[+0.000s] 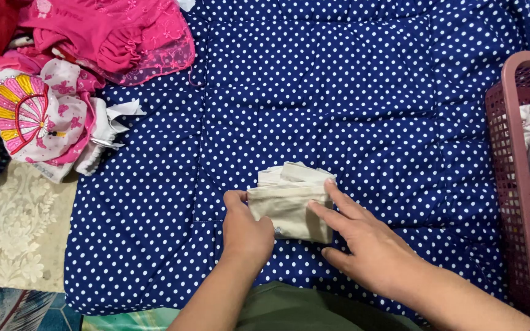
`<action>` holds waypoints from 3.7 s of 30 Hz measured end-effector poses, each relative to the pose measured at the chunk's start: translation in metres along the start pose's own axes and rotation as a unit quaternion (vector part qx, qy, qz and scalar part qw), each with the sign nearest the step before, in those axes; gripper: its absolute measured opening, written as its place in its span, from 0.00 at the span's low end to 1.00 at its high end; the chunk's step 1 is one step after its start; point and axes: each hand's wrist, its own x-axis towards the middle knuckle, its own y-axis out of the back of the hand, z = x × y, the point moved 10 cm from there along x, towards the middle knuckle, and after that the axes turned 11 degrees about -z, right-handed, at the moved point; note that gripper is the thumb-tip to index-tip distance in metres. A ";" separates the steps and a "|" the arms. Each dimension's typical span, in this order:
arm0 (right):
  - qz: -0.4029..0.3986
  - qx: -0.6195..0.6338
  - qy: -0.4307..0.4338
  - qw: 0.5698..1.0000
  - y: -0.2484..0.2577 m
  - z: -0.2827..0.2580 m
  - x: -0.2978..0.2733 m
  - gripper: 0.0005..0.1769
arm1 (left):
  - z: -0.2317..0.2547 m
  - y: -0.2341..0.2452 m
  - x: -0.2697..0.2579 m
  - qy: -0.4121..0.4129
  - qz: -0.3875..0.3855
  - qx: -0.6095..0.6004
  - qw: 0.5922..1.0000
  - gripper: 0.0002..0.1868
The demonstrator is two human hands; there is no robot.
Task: Folding various baby clothes and placing them into a laundry basket.
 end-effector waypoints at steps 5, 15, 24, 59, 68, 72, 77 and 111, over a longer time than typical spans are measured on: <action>-0.013 -0.095 0.009 0.995 -0.010 0.001 0.004 0.50 | 0.012 0.006 -0.013 -0.008 0.023 -0.011 1.000 0.29; 0.023 -0.183 0.092 0.979 -0.013 -0.004 0.013 0.53 | 0.074 -0.043 -0.054 -0.403 0.009 0.475 0.782 0.22; -0.030 -0.187 0.037 0.981 -0.018 0.012 0.008 0.52 | 0.041 -0.020 -0.028 -0.128 -0.076 0.435 0.888 0.31; -0.070 0.058 -0.147 0.985 -0.020 0.082 0.005 0.45 | 0.042 -0.026 -0.015 -0.127 -0.129 0.069 0.981 0.14; -0.041 0.229 -0.144 0.962 -0.031 0.088 0.004 0.41 | 0.029 -0.052 -0.013 -0.072 -0.186 -0.021 0.980 0.31; -0.019 0.281 -0.175 0.943 -0.024 0.085 -0.004 0.37 | 0.037 -0.066 -0.010 -0.094 -0.214 -0.150 0.961 0.35; -0.002 0.472 -0.256 0.844 -0.019 0.071 -0.028 0.34 | 0.076 -0.063 -0.034 -0.122 -0.253 -0.214 0.936 0.36; 0.536 0.493 -0.097 0.678 0.130 0.258 -0.304 0.15 | 0.255 -0.297 -0.189 -0.357 -0.417 -0.126 0.826 0.30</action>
